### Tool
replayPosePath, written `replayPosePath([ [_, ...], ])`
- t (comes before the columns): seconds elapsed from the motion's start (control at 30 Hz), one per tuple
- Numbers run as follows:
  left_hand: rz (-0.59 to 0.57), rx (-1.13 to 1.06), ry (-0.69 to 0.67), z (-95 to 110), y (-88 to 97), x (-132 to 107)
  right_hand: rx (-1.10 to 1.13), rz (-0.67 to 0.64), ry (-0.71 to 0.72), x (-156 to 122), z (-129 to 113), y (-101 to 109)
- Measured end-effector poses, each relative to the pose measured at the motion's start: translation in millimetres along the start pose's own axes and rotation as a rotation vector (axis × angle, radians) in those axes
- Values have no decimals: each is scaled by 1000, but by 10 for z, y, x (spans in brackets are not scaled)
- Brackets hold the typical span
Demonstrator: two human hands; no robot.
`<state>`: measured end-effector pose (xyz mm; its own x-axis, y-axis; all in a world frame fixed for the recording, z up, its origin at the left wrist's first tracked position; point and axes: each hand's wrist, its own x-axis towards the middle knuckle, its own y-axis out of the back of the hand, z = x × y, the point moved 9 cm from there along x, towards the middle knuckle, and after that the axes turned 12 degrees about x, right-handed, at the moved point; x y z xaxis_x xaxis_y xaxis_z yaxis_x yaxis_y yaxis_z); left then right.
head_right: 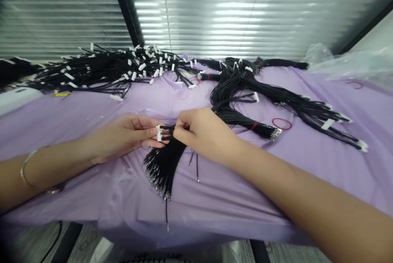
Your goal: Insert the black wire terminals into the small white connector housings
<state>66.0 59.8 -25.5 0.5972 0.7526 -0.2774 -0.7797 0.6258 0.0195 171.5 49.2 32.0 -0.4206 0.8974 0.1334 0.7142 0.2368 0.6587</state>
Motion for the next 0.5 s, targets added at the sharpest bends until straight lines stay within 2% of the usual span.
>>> replayPosePath([
  [0.2,36,59,17,4,30,-9,-43,8,8,-7,-25,0],
  [0.5,66,15,47,-40,62,-8,5,12,34,-27,-67,27],
])
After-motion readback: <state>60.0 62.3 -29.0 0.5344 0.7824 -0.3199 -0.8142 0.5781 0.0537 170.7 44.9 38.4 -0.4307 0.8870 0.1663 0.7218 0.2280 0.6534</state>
